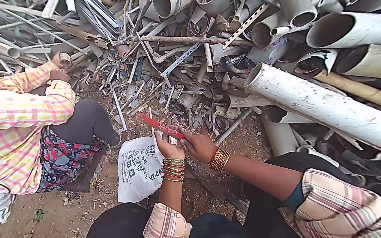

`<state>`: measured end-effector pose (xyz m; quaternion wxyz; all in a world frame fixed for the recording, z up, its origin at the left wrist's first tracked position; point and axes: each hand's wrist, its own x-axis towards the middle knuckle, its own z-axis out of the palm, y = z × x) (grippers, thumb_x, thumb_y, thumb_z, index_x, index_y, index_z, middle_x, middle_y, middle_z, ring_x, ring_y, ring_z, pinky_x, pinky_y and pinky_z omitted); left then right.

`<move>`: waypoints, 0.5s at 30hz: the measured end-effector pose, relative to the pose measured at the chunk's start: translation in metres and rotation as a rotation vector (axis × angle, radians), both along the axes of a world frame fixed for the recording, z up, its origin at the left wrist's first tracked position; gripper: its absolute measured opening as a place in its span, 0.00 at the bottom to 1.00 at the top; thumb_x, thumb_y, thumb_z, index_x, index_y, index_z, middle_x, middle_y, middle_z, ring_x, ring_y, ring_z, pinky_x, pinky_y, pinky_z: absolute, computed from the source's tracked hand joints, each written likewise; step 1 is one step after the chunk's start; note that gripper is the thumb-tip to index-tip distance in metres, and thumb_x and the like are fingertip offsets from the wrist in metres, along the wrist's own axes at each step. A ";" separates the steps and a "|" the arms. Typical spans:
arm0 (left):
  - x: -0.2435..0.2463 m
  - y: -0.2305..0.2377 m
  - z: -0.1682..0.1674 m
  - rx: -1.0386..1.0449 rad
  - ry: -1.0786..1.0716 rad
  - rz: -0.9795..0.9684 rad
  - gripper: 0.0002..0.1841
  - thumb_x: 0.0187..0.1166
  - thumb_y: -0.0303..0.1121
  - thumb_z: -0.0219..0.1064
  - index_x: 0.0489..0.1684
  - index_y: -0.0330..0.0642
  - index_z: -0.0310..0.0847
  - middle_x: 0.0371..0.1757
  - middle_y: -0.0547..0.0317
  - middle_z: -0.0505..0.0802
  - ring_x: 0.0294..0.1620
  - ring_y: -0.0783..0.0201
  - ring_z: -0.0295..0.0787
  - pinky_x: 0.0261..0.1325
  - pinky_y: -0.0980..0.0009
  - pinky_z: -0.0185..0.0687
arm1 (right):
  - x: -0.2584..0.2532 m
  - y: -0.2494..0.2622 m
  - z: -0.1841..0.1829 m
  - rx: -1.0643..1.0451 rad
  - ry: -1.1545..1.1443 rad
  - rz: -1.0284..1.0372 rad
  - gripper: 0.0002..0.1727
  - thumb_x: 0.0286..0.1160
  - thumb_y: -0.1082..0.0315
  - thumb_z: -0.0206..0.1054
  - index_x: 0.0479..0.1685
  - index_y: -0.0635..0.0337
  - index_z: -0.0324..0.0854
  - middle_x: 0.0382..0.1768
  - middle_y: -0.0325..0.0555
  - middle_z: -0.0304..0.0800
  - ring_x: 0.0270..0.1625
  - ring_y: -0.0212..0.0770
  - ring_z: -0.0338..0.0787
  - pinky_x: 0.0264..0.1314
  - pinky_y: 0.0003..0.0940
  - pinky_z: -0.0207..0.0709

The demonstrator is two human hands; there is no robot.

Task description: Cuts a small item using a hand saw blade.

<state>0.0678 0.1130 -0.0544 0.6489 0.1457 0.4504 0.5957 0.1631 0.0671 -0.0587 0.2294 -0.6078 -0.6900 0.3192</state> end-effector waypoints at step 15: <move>0.001 0.003 -0.007 -0.049 -0.209 0.020 0.32 0.93 0.56 0.31 0.41 0.42 0.76 0.27 0.61 0.87 0.28 0.69 0.89 0.36 0.73 0.87 | -0.004 0.001 0.002 0.013 -0.049 -0.002 0.24 0.96 0.59 0.45 0.67 0.71 0.77 0.49 0.70 0.89 0.55 0.70 0.90 0.57 0.66 0.77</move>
